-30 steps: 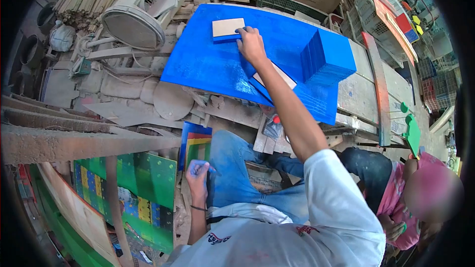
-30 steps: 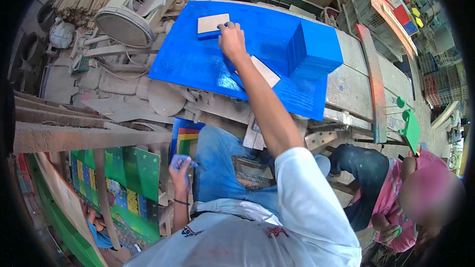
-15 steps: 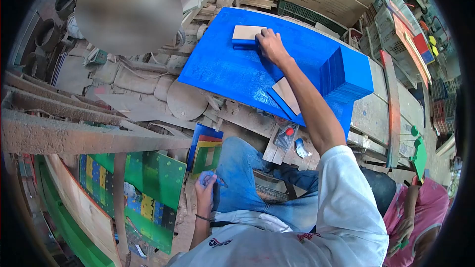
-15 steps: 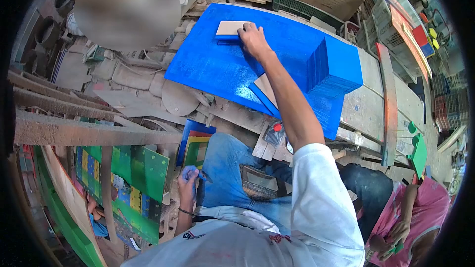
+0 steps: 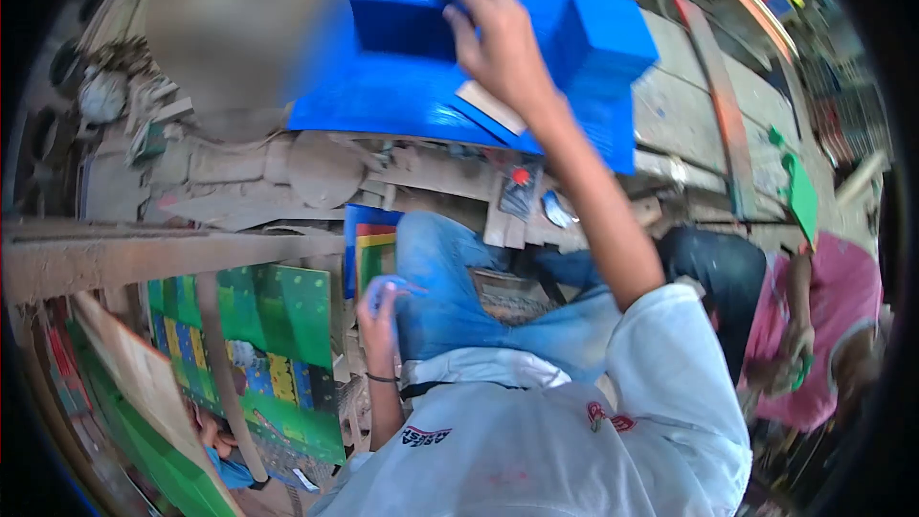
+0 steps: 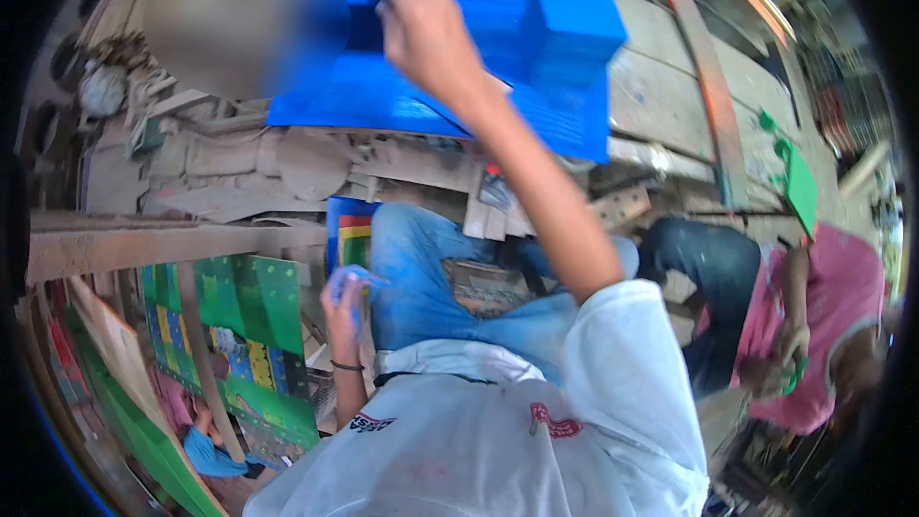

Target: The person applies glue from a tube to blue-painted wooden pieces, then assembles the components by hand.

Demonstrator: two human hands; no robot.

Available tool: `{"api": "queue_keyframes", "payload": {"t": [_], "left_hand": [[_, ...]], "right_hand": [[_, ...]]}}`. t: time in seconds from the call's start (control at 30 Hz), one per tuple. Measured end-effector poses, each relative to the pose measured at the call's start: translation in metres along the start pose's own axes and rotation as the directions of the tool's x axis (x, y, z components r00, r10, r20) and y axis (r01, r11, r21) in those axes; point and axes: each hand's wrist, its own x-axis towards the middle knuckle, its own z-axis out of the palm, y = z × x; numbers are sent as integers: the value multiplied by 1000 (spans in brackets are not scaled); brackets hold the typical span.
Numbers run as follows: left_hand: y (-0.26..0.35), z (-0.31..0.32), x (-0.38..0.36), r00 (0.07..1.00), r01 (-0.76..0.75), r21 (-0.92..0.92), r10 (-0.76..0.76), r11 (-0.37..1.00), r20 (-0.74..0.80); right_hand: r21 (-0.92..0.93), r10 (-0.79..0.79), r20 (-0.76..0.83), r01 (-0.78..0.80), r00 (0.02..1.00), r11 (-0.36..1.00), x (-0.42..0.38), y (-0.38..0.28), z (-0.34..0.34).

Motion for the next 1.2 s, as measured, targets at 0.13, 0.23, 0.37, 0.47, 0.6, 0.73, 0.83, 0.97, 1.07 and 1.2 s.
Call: {"api": "queue_keyframes", "payload": {"t": [0.13,0.23,0.37,0.47,0.6,0.73,0.83,0.97,1.07,1.2], "left_hand": [[-19,-10,5,994,-97,-119,92,988,-54],[-26,-12,-1,990,-131,-119,124,984,-60],[-16,23,-13,992,-125,-169,128,978,8],[-15,42,-19,988,-122,-115,132,986,83],[-9,74,-25,999,48,-285,-45,957,16],[-20,78,-8,982,-51,-349,-17,936,-187],[-16,78,0,972,9,-312,-82,950,-221],[-1,73,-1,992,122,-506,-89,854,90],[-20,52,15,911,315,-683,-7,659,413],[-28,54,25,824,533,-834,139,144,550]], "right_hand": [[216,422,33,-418,906,882,-114,-66,-50],[368,719,257,-753,646,545,-221,-104,-70],[471,880,395,-881,265,55,-291,-141,-102],[581,909,407,-794,93,-178,-312,-146,-117],[628,927,339,-773,163,-94,-292,-160,-136],[504,764,416,-825,492,257,-275,-177,-144],[650,662,472,-737,582,185,-253,-179,-143],[682,582,665,-698,467,-219,-256,-121,-131],[184,720,398,-818,569,545,-315,-19,-91],[-524,900,296,-733,321,434,-433,86,-29]]}}
